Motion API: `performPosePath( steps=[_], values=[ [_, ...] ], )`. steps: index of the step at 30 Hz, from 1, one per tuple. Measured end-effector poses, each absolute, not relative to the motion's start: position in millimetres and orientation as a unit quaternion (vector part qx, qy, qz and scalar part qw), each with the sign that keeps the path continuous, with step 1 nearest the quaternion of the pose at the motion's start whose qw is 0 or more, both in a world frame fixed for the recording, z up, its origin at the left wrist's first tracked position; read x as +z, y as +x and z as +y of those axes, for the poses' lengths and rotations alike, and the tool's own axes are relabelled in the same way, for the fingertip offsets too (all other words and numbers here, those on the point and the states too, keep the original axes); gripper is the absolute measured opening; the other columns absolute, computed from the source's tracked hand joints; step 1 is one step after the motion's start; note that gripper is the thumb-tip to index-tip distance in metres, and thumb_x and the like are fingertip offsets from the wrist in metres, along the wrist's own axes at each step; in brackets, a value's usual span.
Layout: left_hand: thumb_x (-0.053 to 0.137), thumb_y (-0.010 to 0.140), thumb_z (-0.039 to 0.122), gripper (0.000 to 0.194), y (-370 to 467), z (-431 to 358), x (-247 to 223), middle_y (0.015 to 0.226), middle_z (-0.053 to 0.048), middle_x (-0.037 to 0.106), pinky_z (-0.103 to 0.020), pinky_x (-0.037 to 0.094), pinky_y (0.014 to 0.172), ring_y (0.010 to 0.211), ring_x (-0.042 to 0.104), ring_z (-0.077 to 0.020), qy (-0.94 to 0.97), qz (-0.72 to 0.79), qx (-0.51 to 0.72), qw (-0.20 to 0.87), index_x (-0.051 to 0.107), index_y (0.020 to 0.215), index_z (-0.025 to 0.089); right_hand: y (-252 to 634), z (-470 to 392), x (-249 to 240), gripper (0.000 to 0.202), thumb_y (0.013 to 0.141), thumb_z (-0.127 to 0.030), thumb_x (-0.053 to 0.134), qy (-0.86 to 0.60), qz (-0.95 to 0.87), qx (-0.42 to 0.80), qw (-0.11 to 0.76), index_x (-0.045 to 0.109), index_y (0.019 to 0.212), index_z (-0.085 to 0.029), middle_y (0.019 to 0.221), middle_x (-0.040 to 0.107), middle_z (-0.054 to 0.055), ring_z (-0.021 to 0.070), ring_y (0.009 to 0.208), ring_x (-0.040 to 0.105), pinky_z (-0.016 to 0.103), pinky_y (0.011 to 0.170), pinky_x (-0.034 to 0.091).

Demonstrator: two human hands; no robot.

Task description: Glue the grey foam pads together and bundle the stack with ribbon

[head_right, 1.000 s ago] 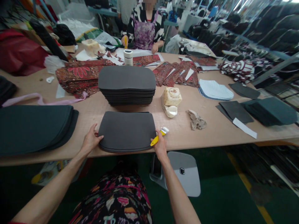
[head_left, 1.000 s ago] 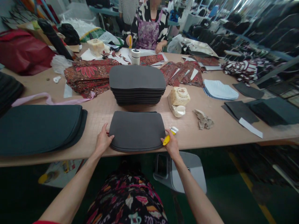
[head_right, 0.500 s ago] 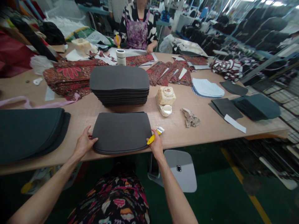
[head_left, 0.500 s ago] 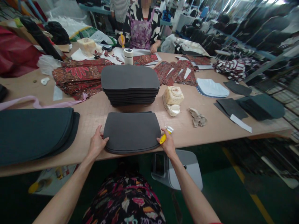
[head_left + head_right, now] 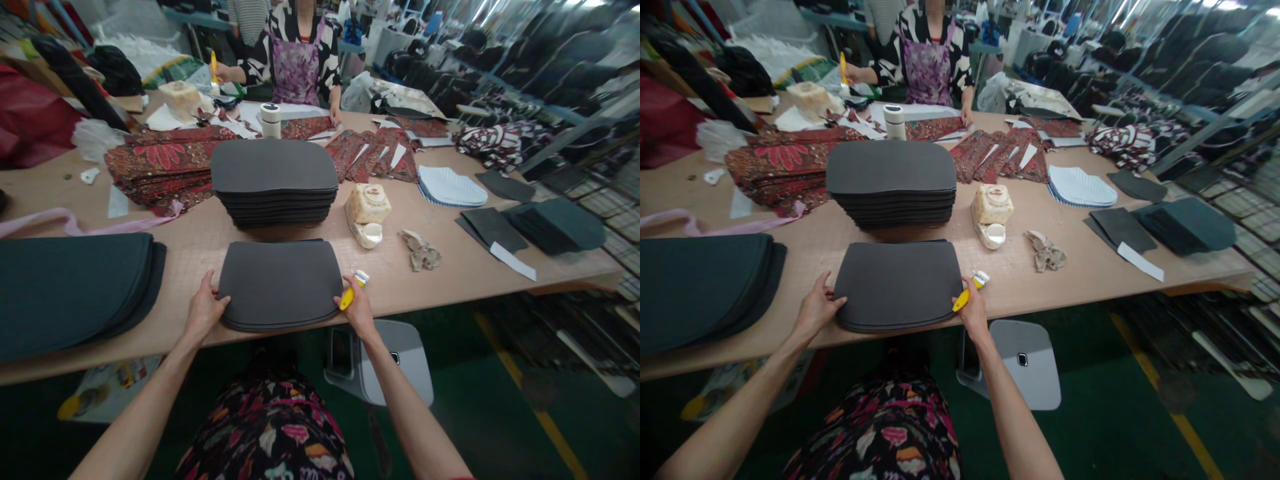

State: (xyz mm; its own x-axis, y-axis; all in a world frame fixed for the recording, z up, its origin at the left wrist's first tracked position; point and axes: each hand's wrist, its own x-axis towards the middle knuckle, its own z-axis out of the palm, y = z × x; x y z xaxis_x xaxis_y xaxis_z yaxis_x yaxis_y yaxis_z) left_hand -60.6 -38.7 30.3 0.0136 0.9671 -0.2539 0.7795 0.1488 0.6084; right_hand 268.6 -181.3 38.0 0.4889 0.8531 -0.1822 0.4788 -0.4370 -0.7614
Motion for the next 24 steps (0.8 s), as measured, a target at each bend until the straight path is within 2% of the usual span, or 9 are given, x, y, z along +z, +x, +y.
performPosePath(
  steps=[8, 15, 21, 24],
  values=[
    [0.064, 0.067, 0.025, 0.079, -59, -38, 34, 0.082, -0.001, 0.055, -0.028, 0.048, 0.072, 0.070, 0.057, -0.0164, 0.636, 0.689, 0.136, 0.319, 0.030, 0.138, 0.015, 265, -182, 38, 0.057, 0.070, -0.030, 0.054, -0.796, -0.428, 0.270, 0.331, 0.046, 0.125, -0.018, 0.076, 0.055, 0.000, 0.0139, 0.065, 0.052, 0.027, 0.064, 0.043],
    [0.063, 0.068, 0.022, 0.078, -62, -39, 24, 0.079, 0.000, 0.054, -0.028, 0.048, 0.067, 0.065, 0.055, -0.0153, 0.648, 0.677, 0.153, 0.313, 0.030, 0.138, 0.014, 258, -183, 39, 0.055, 0.072, -0.034, 0.049, -0.801, -0.440, 0.255, 0.315, 0.047, 0.125, -0.018, 0.074, 0.050, 0.000, 0.0145, 0.065, 0.049, 0.028, 0.064, 0.042],
    [0.064, 0.067, 0.018, 0.076, -68, -44, 13, 0.094, -0.003, 0.054, -0.031, 0.049, 0.071, 0.069, 0.055, -0.0143, 0.674, 0.652, 0.184, 0.294, 0.031, 0.136, 0.015, 257, -185, 35, 0.060, 0.071, -0.041, 0.051, -0.810, -0.444, 0.243, 0.297, 0.047, 0.125, -0.016, 0.075, 0.051, 0.002, 0.0180, 0.067, 0.049, 0.034, 0.067, 0.042],
    [0.065, 0.067, 0.018, 0.077, -71, -45, 11, 0.092, -0.002, 0.054, -0.029, 0.049, 0.069, 0.067, 0.053, -0.0132, 0.678, 0.650, 0.188, 0.289, 0.031, 0.136, 0.015, 257, -185, 33, 0.060, 0.072, -0.042, 0.050, -0.807, -0.454, 0.243, 0.289, 0.045, 0.125, -0.017, 0.078, 0.053, 0.003, 0.0179, 0.067, 0.050, 0.034, 0.067, 0.042]
  ],
)
